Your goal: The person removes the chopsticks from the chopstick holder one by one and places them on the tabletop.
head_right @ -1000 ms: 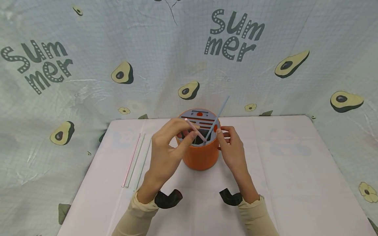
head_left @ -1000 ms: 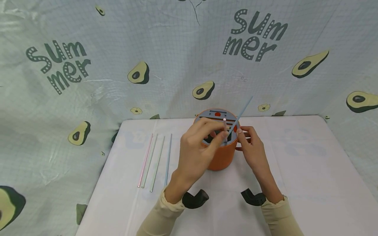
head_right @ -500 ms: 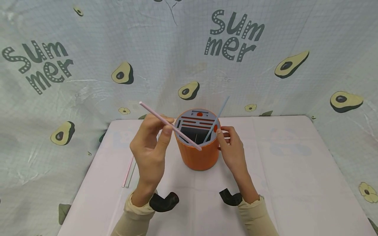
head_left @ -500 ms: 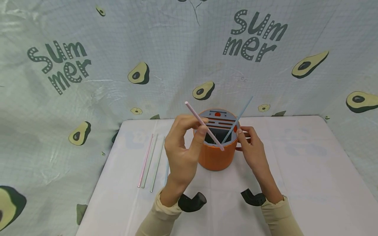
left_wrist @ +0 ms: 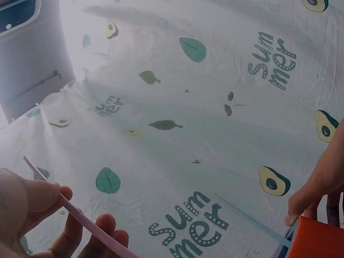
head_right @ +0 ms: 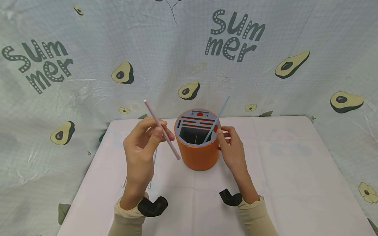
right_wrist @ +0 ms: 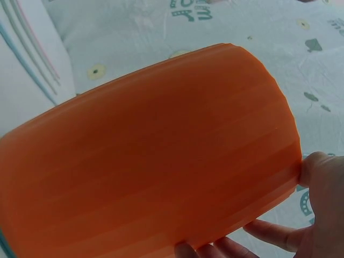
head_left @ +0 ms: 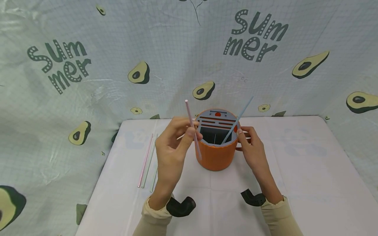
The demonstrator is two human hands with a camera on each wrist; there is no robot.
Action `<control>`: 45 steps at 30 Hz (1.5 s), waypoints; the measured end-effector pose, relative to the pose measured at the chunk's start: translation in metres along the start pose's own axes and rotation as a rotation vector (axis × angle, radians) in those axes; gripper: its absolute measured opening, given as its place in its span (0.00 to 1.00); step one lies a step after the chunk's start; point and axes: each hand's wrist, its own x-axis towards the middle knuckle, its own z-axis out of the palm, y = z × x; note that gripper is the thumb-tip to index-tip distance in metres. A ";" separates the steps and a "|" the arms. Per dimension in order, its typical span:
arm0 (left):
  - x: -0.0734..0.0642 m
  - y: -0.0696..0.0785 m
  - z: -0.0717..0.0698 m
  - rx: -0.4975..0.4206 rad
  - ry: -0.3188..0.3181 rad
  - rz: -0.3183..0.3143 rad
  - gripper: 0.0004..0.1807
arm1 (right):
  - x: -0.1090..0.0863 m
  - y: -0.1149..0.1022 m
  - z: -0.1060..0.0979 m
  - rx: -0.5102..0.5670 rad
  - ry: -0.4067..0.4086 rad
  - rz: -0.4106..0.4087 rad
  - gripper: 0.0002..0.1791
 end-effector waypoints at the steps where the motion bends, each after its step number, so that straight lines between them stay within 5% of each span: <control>1: -0.001 0.000 -0.002 0.003 0.004 -0.021 0.09 | 0.000 0.000 0.000 0.001 0.001 -0.001 0.35; 9: -0.011 -0.005 -0.018 0.103 0.072 -0.157 0.09 | -0.001 0.001 0.000 0.005 0.007 -0.008 0.34; 18: -0.015 -0.030 -0.036 0.165 0.099 -0.317 0.10 | 0.000 0.002 0.001 0.003 -0.002 -0.005 0.35; 26: -0.018 -0.061 -0.049 0.191 0.116 -0.465 0.11 | 0.000 0.002 0.000 0.008 -0.001 -0.026 0.34; 35: -0.031 -0.115 -0.067 0.225 0.140 -0.650 0.12 | 0.001 0.002 0.000 0.005 -0.002 -0.024 0.34; 45: -0.042 -0.148 -0.077 0.292 0.143 -0.751 0.13 | 0.001 0.002 0.000 0.009 0.001 -0.028 0.34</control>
